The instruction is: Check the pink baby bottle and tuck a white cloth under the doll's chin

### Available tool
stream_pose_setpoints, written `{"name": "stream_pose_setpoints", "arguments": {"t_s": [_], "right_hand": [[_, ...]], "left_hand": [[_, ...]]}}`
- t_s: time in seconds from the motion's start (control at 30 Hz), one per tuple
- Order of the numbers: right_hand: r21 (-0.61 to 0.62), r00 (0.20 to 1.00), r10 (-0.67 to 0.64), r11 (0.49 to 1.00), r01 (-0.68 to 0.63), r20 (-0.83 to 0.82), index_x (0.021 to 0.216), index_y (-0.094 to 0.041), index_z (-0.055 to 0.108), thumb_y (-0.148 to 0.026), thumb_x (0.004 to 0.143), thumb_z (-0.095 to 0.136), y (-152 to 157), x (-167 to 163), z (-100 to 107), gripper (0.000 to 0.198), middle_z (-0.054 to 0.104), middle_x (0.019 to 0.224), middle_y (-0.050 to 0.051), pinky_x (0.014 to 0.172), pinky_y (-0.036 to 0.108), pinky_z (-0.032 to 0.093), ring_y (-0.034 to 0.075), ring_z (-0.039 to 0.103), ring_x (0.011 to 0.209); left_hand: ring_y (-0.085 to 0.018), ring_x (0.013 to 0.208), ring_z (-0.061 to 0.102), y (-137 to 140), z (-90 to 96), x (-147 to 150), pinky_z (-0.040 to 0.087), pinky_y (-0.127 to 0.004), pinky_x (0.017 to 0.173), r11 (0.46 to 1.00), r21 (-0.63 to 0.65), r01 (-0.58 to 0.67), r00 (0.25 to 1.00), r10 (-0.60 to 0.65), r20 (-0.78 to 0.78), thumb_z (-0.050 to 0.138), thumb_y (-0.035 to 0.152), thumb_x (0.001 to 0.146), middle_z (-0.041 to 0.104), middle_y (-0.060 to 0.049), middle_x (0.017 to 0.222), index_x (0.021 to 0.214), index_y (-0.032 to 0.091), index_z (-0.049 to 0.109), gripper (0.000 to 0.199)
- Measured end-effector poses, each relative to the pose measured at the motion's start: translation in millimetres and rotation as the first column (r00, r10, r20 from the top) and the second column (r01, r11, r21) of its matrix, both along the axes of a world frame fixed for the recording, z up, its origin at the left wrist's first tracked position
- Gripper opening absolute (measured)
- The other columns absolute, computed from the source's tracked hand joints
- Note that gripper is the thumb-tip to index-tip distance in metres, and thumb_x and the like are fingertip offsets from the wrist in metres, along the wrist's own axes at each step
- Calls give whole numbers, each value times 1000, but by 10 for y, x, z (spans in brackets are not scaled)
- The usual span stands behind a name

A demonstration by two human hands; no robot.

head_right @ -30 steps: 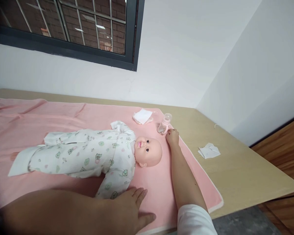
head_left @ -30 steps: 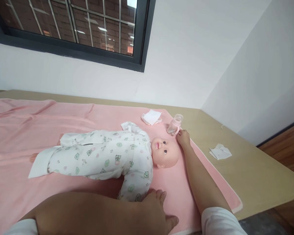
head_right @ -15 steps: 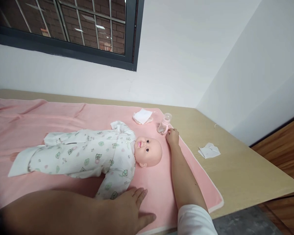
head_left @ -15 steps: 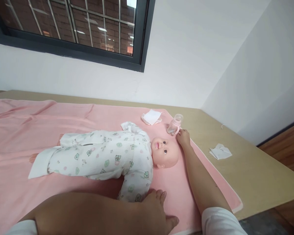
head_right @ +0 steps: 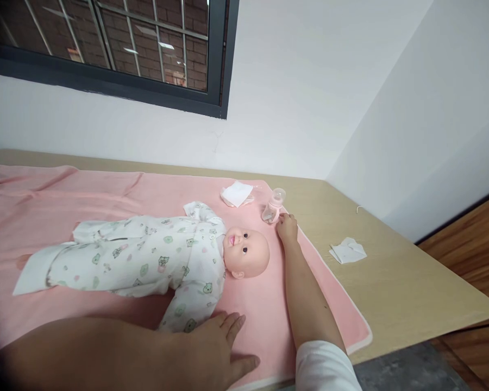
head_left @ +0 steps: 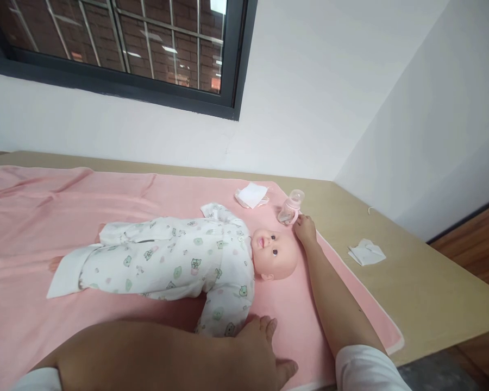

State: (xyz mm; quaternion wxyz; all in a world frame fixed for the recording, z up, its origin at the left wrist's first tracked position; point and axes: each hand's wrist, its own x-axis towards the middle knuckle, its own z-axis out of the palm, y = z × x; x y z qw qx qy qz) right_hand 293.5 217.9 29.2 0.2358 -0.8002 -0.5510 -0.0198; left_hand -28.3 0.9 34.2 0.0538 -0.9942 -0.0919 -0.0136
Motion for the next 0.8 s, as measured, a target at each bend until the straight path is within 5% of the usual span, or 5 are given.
{"name": "stream_pose_setpoints", "arguments": {"t_s": [0.27,0.57,0.8], "right_hand": [[-7,999,20,1000,-20,41,111,-8,73,-9,85,46,18,25,-13,37,66,113,20,93,31,45,25,62,102],[-10,1000,25,1000,-25,16,119,-7,68,-8,85,44,19,33,-26,42,69,109,17,90,28,44,23,62,104],[-19,1000,23,1000,-23,4,116,-7,70,-8,87,44,23,19,-13,39,65,116,19,91,28,43,24,61,109]], "left_hand": [[-37,118,60,-9,-191,27,45,-47,90,1000,2,-13,991,13,135,66,32,80,64,-19,133,141,30,57,62],[-37,119,61,-1,-78,50,45,-46,88,999,30,15,996,-17,85,62,28,84,64,-23,132,140,28,59,56],[-38,127,54,-15,-120,-10,42,-49,95,997,-78,-14,996,21,88,68,31,75,61,-20,138,147,28,50,74]]}}
